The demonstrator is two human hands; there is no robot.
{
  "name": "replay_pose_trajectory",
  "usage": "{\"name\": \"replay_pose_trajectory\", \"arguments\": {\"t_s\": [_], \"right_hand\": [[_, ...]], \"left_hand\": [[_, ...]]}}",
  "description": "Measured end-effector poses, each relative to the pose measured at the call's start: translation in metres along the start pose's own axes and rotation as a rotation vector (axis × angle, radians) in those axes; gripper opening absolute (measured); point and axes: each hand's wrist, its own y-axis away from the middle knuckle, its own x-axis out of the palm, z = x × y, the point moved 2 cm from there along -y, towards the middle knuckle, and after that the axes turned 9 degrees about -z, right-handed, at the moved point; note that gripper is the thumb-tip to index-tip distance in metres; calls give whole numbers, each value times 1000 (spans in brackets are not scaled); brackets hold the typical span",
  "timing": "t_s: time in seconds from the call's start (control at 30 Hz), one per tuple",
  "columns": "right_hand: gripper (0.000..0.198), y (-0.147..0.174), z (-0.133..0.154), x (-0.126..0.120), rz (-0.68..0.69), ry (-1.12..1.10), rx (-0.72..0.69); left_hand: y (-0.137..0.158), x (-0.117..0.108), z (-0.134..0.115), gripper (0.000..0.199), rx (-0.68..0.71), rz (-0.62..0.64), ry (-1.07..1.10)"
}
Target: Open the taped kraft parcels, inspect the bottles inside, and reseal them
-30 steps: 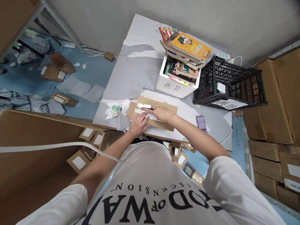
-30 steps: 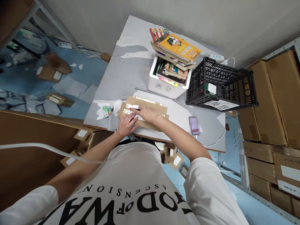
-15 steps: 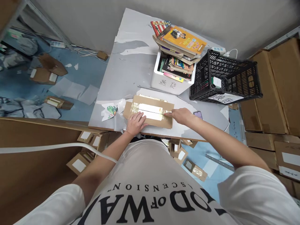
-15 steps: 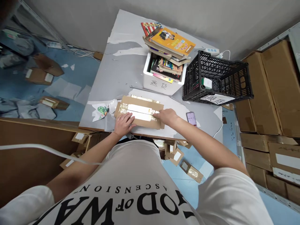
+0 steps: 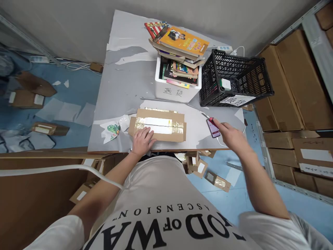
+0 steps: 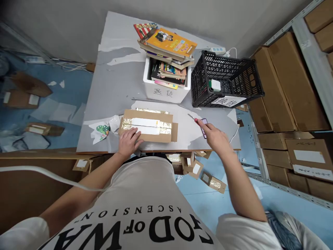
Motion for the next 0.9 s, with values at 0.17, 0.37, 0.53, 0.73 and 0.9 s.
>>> {"name": "replay_pose_trajectory", "arguments": {"t_s": [0.17, 0.37, 0.53, 0.73, 0.9], "right_hand": [[59, 11, 4, 123, -19, -135, 463], [55, 23, 35, 233, 56, -254, 623], [56, 31, 41, 248, -134, -414, 639], [65, 11, 61, 198, -446, -674, 486], [64, 4, 85, 164, -387, -721, 337]], "left_hand": [[-1, -3, -3, 38, -1, 10, -3], [-5, -13, -10, 39, 16, 63, 38], [3, -41, 5, 35, -26, 4, 171], [25, -64, 111, 64, -694, -84, -35], [18, -30, 186, 109, -1143, 9, -46]]}}
